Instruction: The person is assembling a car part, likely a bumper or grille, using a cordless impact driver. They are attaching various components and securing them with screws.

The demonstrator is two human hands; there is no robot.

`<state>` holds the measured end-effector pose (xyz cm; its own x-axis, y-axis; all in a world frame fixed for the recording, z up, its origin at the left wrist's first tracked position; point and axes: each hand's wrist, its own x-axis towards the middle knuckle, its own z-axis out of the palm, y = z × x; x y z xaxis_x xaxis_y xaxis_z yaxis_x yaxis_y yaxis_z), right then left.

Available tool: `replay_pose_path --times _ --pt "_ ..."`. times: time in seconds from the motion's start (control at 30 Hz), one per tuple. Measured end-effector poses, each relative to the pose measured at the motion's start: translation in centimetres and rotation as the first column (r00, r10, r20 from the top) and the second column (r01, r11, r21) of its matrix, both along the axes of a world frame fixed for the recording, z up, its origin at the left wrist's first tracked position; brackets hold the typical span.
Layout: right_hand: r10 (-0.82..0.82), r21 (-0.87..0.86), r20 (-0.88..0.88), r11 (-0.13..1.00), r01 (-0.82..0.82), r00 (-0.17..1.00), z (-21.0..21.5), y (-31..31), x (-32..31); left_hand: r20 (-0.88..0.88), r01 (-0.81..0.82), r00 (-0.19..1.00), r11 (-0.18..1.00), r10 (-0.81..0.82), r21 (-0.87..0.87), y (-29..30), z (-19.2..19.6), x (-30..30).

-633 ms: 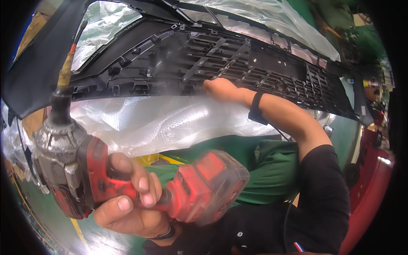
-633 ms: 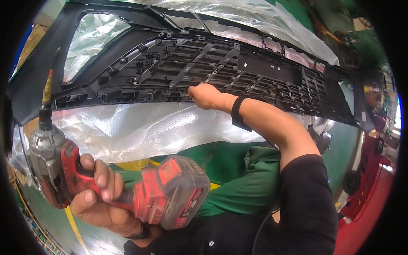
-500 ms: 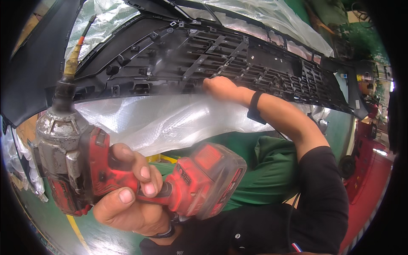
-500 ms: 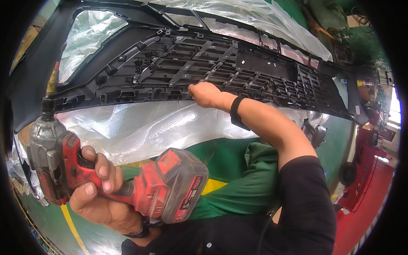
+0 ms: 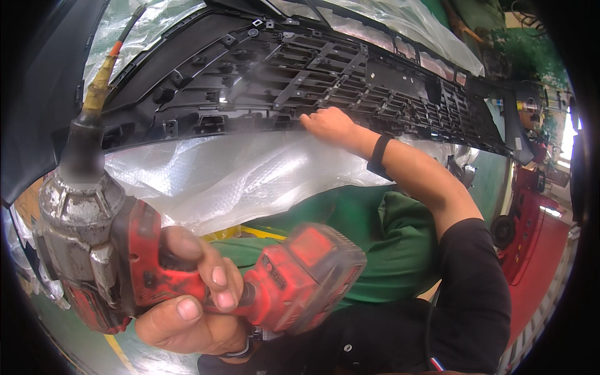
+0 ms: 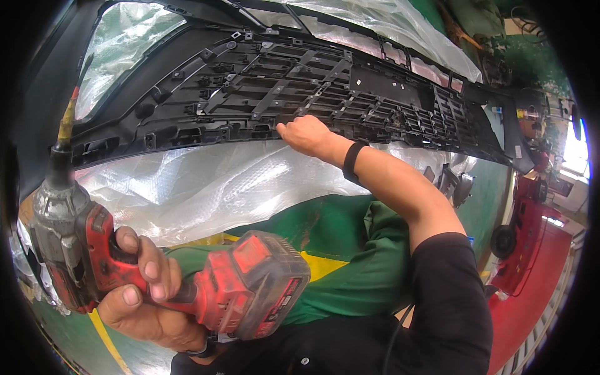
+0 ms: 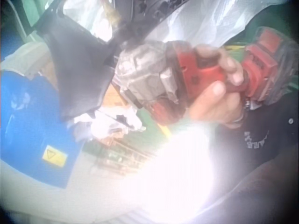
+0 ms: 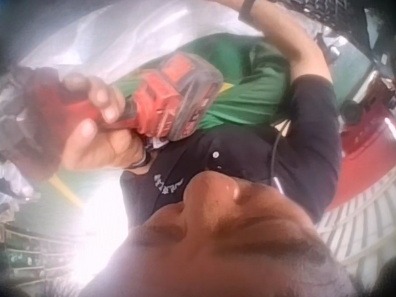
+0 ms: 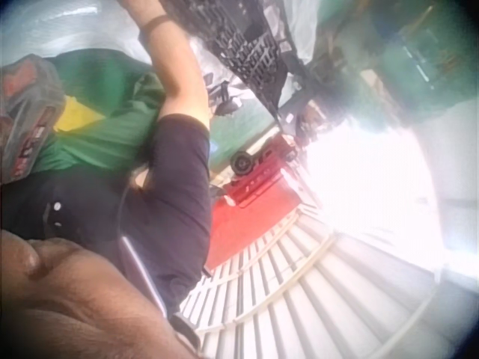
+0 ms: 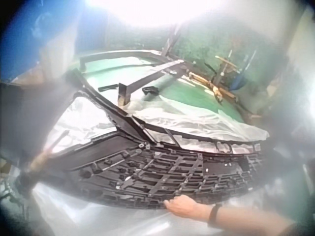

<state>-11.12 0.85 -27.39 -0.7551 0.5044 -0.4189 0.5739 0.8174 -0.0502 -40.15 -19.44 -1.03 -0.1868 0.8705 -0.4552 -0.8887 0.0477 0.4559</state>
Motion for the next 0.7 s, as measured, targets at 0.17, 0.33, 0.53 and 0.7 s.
replay_pose_path --times 0.17,0.33,0.53,0.7 --pt "0.014 0.075 -0.117 0.997 -0.005 0.993 -0.5 -0.9 1.4 0.061 0.018 0.998 0.999 -0.02 0.038 -0.8 -0.2 -0.9" --pt "-0.023 0.027 -0.14 0.999 0.027 0.99 -0.7 -0.8 1.5 0.037 -0.045 0.998 0.999 0.044 0.019 -1.2 0.1 -0.8" --pt "-0.064 -0.054 -0.158 0.997 0.056 0.985 -0.4 0.0 1.5 0.075 -0.036 0.997 0.997 0.031 0.063 -1.1 0.1 0.0" --pt "-0.101 -0.107 -0.162 0.991 0.084 0.982 -0.2 0.3 1.4 0.122 -0.034 0.992 0.991 0.019 0.126 -1.3 -0.5 0.0"
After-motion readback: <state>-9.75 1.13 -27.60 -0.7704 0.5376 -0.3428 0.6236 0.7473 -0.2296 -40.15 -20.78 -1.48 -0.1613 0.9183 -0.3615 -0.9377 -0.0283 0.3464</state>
